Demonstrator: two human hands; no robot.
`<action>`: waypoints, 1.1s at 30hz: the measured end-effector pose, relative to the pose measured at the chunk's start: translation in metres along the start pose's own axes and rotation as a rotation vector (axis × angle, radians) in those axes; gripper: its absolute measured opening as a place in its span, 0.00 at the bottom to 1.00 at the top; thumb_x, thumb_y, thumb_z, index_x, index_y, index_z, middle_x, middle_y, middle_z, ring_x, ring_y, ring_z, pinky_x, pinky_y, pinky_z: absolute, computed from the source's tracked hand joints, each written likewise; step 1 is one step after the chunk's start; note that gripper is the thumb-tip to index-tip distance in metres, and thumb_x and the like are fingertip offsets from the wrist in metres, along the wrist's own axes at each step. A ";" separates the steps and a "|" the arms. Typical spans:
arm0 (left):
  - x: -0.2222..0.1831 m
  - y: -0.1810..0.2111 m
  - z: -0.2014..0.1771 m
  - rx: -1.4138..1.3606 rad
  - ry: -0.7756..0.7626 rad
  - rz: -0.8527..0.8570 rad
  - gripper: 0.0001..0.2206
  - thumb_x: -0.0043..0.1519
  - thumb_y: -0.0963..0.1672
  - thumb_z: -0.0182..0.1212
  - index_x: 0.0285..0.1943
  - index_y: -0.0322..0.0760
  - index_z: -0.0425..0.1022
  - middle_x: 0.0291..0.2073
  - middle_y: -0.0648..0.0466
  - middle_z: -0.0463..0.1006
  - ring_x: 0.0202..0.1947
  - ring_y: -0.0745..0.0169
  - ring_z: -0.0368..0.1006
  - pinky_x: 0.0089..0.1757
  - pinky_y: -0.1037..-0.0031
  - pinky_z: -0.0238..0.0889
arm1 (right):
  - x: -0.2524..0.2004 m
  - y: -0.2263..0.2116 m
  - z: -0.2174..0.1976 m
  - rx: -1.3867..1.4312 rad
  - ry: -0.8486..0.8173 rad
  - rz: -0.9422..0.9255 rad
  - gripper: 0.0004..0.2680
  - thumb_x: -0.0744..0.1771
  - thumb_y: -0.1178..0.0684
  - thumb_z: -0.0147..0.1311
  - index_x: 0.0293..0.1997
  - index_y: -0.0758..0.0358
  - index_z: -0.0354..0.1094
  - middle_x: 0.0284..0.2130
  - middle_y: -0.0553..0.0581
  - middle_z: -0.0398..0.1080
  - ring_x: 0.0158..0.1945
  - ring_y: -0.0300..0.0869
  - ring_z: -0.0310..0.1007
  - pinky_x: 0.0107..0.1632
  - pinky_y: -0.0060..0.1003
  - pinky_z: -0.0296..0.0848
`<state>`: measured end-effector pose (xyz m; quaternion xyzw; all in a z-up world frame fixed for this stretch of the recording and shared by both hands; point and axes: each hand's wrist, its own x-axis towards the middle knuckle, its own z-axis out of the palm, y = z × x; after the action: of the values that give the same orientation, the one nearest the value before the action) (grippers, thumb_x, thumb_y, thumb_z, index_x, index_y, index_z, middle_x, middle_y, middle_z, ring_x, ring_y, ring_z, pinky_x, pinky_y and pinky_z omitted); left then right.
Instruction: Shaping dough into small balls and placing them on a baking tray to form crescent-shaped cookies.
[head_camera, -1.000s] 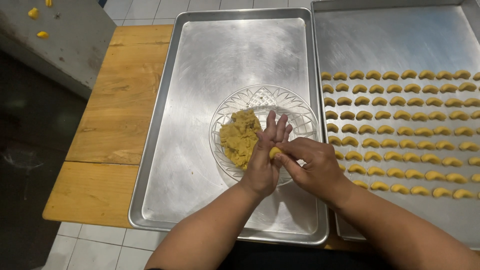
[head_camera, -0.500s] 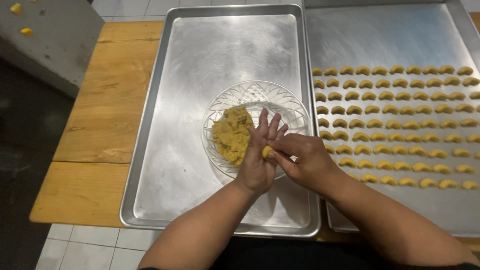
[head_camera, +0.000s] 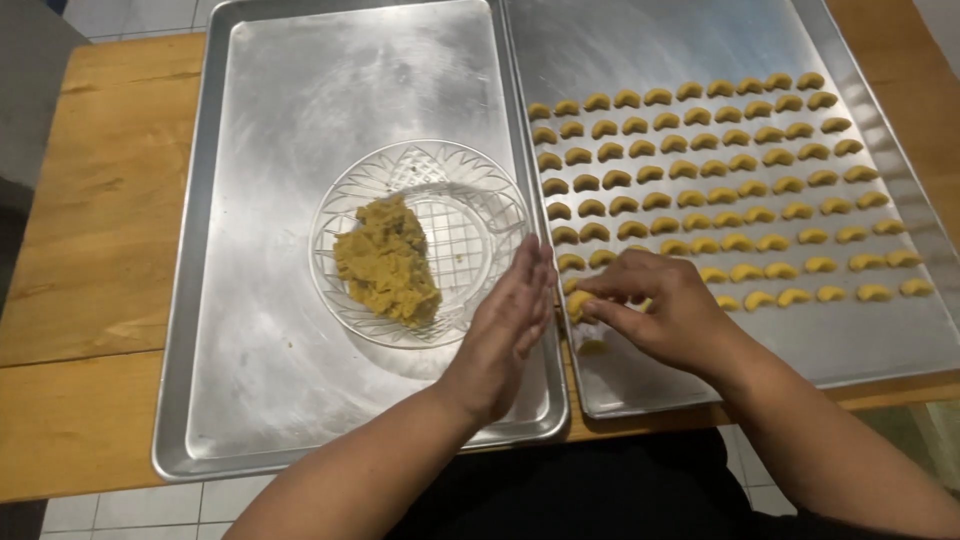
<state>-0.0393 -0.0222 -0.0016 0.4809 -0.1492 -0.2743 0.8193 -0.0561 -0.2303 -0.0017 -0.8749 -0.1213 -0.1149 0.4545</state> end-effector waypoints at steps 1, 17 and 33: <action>0.001 -0.007 0.006 -0.045 0.016 -0.036 0.39 0.67 0.56 0.43 0.81 0.40 0.29 0.79 0.38 0.33 0.76 0.30 0.29 0.65 0.38 0.26 | -0.009 0.005 -0.006 -0.010 0.002 0.044 0.07 0.60 0.57 0.69 0.39 0.59 0.82 0.25 0.59 0.78 0.27 0.48 0.77 0.33 0.39 0.74; 0.031 -0.056 0.021 -0.005 0.158 0.091 0.34 0.67 0.51 0.52 0.81 0.38 0.45 0.72 0.38 0.60 0.71 0.44 0.58 0.65 0.50 0.48 | -0.075 0.049 -0.012 -0.241 -0.056 0.264 0.07 0.61 0.55 0.67 0.40 0.59 0.82 0.26 0.60 0.80 0.31 0.52 0.81 0.34 0.41 0.78; 0.041 -0.069 0.004 -0.081 0.252 -0.032 0.31 0.64 0.49 0.55 0.77 0.36 0.55 0.67 0.42 0.68 0.64 0.55 0.69 0.61 0.65 0.59 | -0.076 0.053 -0.023 -0.374 -0.197 0.350 0.08 0.64 0.53 0.64 0.44 0.60 0.80 0.28 0.59 0.80 0.36 0.50 0.83 0.38 0.38 0.81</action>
<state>-0.0295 -0.0761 -0.0602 0.4802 -0.0261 -0.2307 0.8459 -0.1135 -0.2875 -0.0534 -0.9583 0.0115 0.0308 0.2838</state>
